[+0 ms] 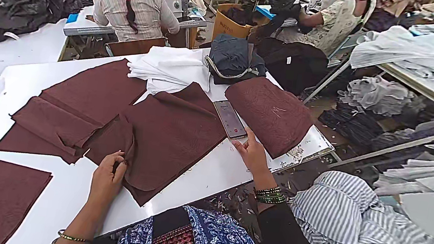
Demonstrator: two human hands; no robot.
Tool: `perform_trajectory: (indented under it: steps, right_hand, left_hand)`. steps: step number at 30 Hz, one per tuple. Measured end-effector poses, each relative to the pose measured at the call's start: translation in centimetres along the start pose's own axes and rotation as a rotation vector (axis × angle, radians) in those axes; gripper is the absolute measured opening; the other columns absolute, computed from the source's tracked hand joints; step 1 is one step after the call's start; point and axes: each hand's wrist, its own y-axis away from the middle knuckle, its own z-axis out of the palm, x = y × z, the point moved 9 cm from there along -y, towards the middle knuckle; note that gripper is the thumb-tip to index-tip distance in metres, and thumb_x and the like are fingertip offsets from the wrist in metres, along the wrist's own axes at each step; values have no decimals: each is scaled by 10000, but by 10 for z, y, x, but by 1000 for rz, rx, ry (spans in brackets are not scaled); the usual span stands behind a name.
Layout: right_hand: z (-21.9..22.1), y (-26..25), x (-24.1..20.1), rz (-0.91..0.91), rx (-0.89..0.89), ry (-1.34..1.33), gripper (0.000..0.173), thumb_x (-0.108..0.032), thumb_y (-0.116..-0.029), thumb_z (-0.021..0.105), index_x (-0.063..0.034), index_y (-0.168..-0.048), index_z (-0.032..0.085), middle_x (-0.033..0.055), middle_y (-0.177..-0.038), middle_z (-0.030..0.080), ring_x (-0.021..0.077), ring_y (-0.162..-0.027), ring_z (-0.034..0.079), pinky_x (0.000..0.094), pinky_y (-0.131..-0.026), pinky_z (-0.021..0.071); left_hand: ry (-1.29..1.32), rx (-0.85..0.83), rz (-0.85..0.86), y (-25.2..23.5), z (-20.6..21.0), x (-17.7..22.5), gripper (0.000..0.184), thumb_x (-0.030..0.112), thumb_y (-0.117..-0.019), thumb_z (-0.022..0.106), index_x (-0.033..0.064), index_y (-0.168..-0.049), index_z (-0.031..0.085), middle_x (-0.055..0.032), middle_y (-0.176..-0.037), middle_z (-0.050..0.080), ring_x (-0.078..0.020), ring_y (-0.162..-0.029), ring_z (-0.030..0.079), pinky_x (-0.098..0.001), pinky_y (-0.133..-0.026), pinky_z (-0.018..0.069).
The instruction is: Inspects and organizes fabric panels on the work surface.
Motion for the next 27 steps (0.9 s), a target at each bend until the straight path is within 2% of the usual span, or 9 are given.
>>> perform_trajectory:
  steps: [2,4,7,12,14,17,18,21,27]
  right_hand:
    - [2,-8,-2,42,-74,58,813,-519,-1002,588,-13,-1581,327,168,-877,678,309,-770,632,504,-818,521]
    - [4,-11,-5,80,-139,81,802,-542,-998,583,-25,-1571,363,225,-1026,707,363,-906,676,542,-910,511]
    - [2,-10,-4,56,-99,46,782,-520,-994,602,-11,-1546,384,177,-917,691,323,-808,657,516,-831,528]
    - [-3,-4,-1,-100,66,-59,712,-414,-979,654,60,-1471,453,66,-701,602,202,-598,555,421,-647,512]
    - [-4,-4,0,-115,77,-69,703,-396,-979,656,72,-1464,455,38,-672,571,164,-570,517,375,-616,491]
    - [-5,-6,2,-113,59,-80,703,-379,-983,653,79,-1471,439,40,-678,579,161,-574,522,370,-619,493]
    - [-4,-7,3,-114,55,-83,703,-379,-982,654,79,-1471,438,45,-679,583,166,-573,525,376,-620,497]
    - [-3,-7,3,-104,39,-84,703,-383,-982,655,67,-1477,441,38,-679,581,157,-570,517,364,-619,489]
    - [-3,-7,2,-101,51,-74,652,-346,-983,662,56,-1460,472,35,-673,574,150,-568,509,355,-610,480]
  left_hand:
    - [39,71,-65,1,-9,-4,330,145,-934,460,-132,-967,636,-276,-1050,705,-283,-1034,688,-407,-915,517]
    - [105,136,-122,3,-15,-9,299,150,-950,465,-110,-989,607,-132,-887,640,-33,-823,585,-186,-756,465]
    - [208,201,-176,6,-19,-16,250,125,-939,489,-105,-1012,555,-17,-809,542,77,-720,492,-95,-677,409]
    - [163,217,-197,4,-20,-12,539,85,-916,475,-157,-1391,400,-60,-868,582,72,-697,471,-113,-674,409]
    - [97,194,-158,3,-19,-8,556,77,-937,434,-141,-1448,421,-123,-896,628,29,-715,486,-143,-695,409]
    - [84,133,-85,3,-16,-7,429,49,-966,404,-138,-1294,610,-287,-1162,695,-173,-1037,672,-279,-958,492]
    - [86,125,-63,3,-14,-8,403,42,-961,401,-133,-1212,664,-292,-1143,701,-222,-1070,679,-316,-993,487]
    - [71,121,-53,1,-12,-9,384,33,-947,391,-120,-1090,712,-244,-995,708,-189,-963,647,-288,-920,471]
    - [48,116,-55,1,-11,-9,390,44,-927,391,-120,-1090,705,-256,-1011,709,-235,-975,663,-324,-918,486]
